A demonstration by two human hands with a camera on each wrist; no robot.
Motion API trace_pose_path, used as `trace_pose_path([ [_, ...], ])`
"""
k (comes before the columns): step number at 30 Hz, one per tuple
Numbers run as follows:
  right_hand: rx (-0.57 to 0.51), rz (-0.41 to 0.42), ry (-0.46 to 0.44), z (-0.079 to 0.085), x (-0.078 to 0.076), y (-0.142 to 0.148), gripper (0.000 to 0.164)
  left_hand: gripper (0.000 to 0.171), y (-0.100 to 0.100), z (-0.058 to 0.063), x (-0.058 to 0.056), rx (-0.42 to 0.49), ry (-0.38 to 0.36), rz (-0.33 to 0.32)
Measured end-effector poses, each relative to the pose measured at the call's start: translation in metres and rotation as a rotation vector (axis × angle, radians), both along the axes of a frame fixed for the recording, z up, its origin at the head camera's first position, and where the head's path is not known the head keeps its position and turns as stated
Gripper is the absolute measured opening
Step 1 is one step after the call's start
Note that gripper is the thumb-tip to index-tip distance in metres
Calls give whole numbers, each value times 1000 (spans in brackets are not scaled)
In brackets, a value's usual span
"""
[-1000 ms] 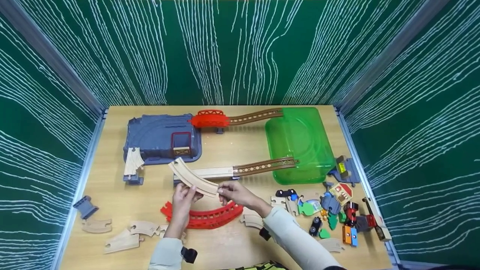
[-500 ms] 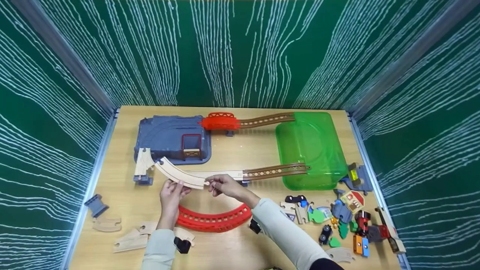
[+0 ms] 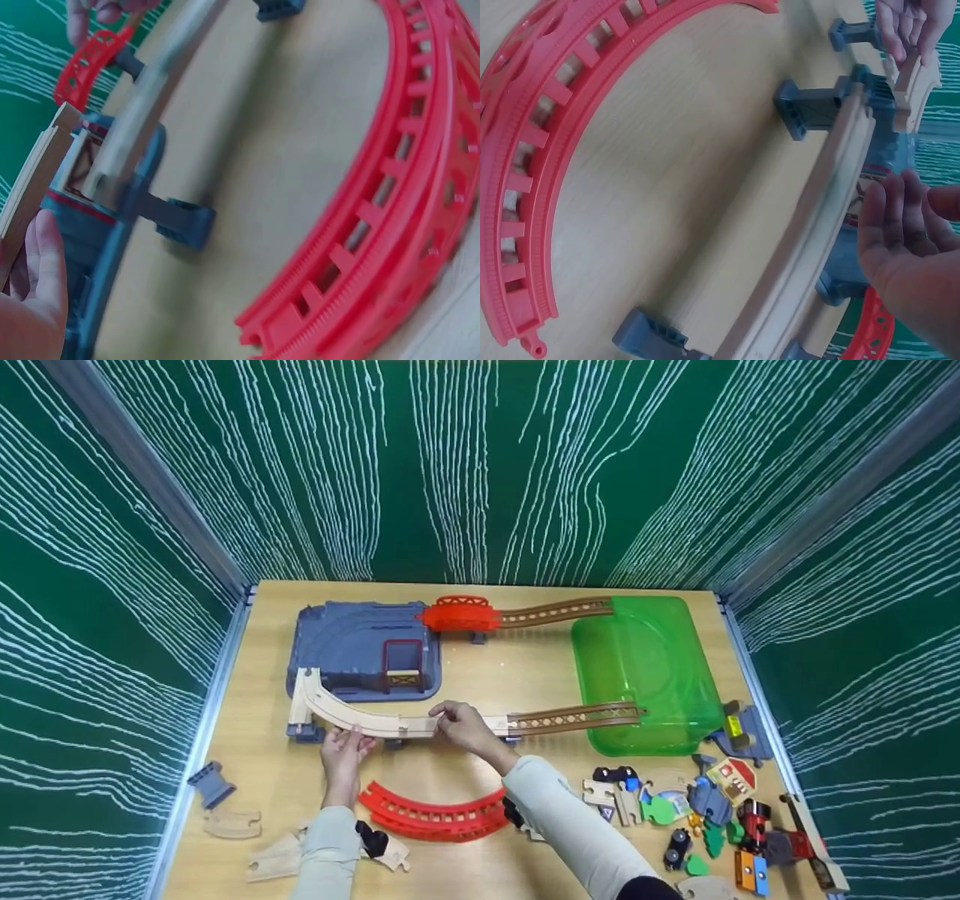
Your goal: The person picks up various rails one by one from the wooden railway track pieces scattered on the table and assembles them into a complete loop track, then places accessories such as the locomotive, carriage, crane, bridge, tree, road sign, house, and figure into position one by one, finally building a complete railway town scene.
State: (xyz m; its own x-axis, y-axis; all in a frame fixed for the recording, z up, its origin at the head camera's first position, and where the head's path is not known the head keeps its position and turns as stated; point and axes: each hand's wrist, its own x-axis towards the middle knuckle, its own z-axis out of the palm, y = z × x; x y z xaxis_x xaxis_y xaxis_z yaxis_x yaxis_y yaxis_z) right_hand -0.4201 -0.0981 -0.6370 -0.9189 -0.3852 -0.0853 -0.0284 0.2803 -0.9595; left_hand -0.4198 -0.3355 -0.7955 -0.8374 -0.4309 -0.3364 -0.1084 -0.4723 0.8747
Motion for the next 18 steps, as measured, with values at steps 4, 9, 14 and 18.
trace_pose_path([
  [4,160,34,179,-14,-2,-10,20,25,-2,1,2,-23,-24,15],
  [9,403,166,518,-24,5,-22,23,26,-8,0,2,-73,-40,4],
  [14,596,261,687,-33,14,-31,40,21,-6,42,13,-46,-8,-57],
  [18,720,289,664,-34,18,-36,55,22,-3,62,15,-41,-8,-33],
])
